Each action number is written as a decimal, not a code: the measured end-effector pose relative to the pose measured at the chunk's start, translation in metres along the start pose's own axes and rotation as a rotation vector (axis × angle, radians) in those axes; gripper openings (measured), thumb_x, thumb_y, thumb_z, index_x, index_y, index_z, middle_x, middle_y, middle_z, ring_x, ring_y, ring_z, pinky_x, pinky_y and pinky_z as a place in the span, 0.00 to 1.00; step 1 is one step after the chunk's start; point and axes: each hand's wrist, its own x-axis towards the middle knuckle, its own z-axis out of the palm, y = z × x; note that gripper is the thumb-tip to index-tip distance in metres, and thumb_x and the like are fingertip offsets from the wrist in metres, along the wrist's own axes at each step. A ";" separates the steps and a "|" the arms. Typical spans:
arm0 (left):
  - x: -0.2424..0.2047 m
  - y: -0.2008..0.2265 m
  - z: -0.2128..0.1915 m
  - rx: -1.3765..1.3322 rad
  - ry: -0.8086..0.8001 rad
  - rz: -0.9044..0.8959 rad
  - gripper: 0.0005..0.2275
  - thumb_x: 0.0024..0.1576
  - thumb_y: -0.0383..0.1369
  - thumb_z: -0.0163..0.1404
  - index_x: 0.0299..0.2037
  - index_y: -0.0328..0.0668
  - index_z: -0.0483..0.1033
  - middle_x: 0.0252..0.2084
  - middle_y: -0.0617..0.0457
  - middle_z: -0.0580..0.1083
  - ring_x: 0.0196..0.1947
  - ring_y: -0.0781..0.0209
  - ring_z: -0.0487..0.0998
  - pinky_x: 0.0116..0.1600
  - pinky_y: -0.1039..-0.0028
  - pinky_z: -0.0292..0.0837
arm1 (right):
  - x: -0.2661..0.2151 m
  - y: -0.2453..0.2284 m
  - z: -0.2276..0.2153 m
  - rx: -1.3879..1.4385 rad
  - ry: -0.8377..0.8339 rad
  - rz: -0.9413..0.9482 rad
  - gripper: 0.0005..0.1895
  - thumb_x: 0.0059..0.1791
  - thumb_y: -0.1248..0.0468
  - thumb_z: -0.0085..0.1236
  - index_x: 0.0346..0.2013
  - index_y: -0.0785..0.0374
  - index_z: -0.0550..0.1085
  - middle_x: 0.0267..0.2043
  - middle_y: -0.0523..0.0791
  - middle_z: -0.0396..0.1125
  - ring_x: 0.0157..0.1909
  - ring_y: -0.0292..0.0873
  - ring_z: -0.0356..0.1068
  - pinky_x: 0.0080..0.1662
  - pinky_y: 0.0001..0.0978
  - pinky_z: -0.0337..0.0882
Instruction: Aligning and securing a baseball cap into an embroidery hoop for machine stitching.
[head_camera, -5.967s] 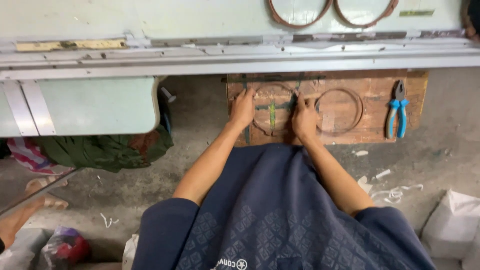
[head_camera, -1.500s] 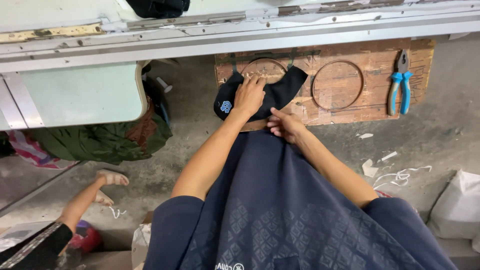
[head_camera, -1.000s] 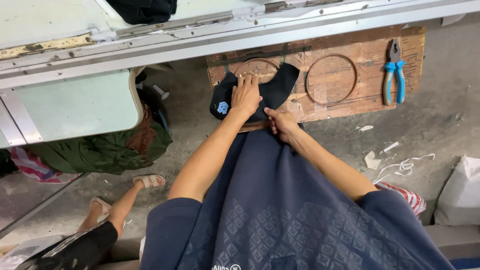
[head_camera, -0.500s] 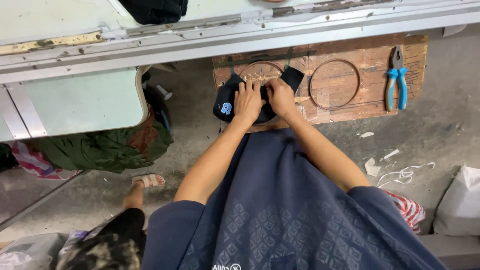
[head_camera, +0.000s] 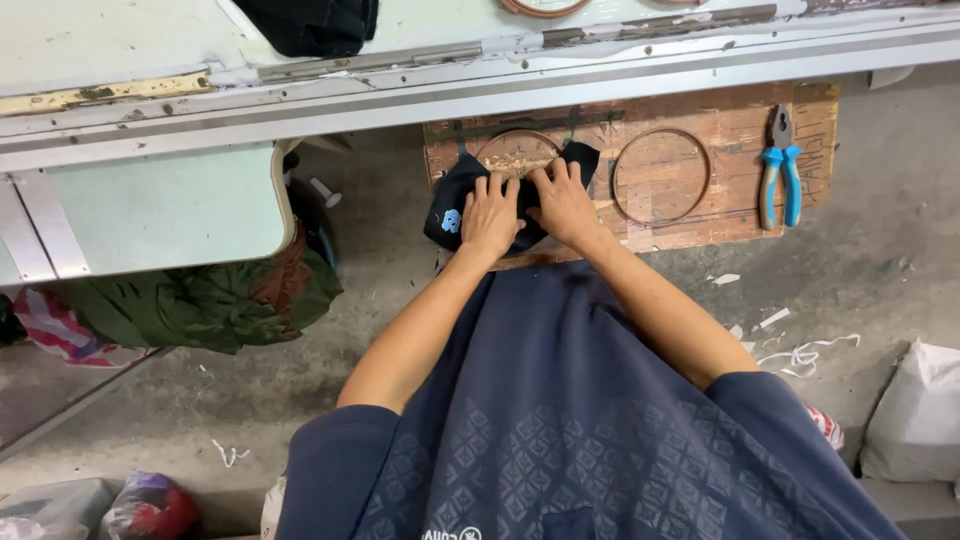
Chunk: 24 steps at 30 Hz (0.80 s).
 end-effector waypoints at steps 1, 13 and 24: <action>0.000 -0.002 -0.001 -0.004 -0.011 0.001 0.29 0.49 0.39 0.58 0.57 0.40 0.57 0.53 0.44 0.57 0.53 0.45 0.57 0.53 0.60 0.61 | 0.001 0.001 0.003 -0.001 -0.010 0.002 0.30 0.35 0.56 0.68 0.46 0.57 0.64 0.42 0.48 0.54 0.46 0.55 0.56 0.50 0.40 0.63; 0.006 -0.003 0.016 -0.073 0.187 -0.079 0.35 0.40 0.39 0.65 0.53 0.32 0.58 0.50 0.39 0.56 0.50 0.42 0.61 0.51 0.64 0.67 | -0.008 -0.013 -0.033 -0.153 0.000 0.089 0.33 0.35 0.50 0.66 0.49 0.61 0.67 0.48 0.51 0.60 0.56 0.56 0.54 0.47 0.44 0.59; 0.006 -0.003 0.018 -0.036 0.185 -0.071 0.35 0.40 0.40 0.65 0.52 0.32 0.59 0.51 0.38 0.57 0.49 0.44 0.62 0.51 0.63 0.67 | -0.088 0.173 -0.005 -0.022 0.559 0.825 0.21 0.44 0.59 0.62 0.43 0.64 0.63 0.40 0.52 0.56 0.43 0.61 0.62 0.44 0.51 0.65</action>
